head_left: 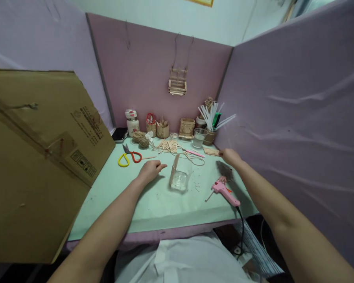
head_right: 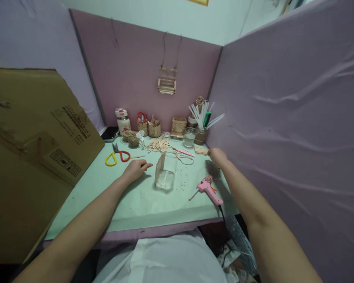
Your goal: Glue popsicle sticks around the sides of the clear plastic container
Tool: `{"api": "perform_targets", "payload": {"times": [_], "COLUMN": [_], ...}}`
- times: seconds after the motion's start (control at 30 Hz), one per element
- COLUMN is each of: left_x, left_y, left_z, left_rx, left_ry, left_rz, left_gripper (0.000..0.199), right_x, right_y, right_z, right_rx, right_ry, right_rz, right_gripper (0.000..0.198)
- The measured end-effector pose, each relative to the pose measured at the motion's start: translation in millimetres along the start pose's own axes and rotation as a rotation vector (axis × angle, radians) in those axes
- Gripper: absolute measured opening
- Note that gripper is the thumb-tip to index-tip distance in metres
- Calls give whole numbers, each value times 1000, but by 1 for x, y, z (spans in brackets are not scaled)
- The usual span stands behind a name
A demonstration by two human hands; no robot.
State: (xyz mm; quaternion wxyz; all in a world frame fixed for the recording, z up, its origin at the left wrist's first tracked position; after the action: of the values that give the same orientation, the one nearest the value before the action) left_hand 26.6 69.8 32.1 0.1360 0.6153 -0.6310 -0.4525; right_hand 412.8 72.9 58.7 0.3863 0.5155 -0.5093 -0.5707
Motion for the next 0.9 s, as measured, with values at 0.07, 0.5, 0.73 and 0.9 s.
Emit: {"api": "perform_targets", "payload": {"times": [0.07, 0.5, 0.73, 0.9], "left_x": [2, 5, 6, 6], "left_y": [0, -11, -12, -15], "left_z": [2, 3, 2, 4], "left_rx": [-33, 0, -5, 7], "left_ry": [5, -34, -44, -29], "left_rz": [-9, 46, 65, 78], "left_gripper": [44, 34, 33, 34], "right_x": [-9, -35, -43, -40], "right_y": [-16, -55, -59, -57], "right_z": [-1, 1, 3, 9], "right_rx": [37, 146, 172, 170], "right_ry": [30, 239, 250, 256], "right_rz": [19, 31, 18, 2], "right_gripper": [31, 34, 36, 36]}}
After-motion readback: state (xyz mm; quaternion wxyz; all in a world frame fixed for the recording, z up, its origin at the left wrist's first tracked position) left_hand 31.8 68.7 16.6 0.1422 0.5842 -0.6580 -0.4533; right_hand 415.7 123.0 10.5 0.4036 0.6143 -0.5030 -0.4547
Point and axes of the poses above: each hand's wrist, its own x-axis away from the middle knuckle, its own y-axis out of the back of the hand, z = x × y, the point moved 9 cm from there along -x, towards the middle knuckle, and after that the axes turned 10 degrees about -z, right-handed, at the moved point
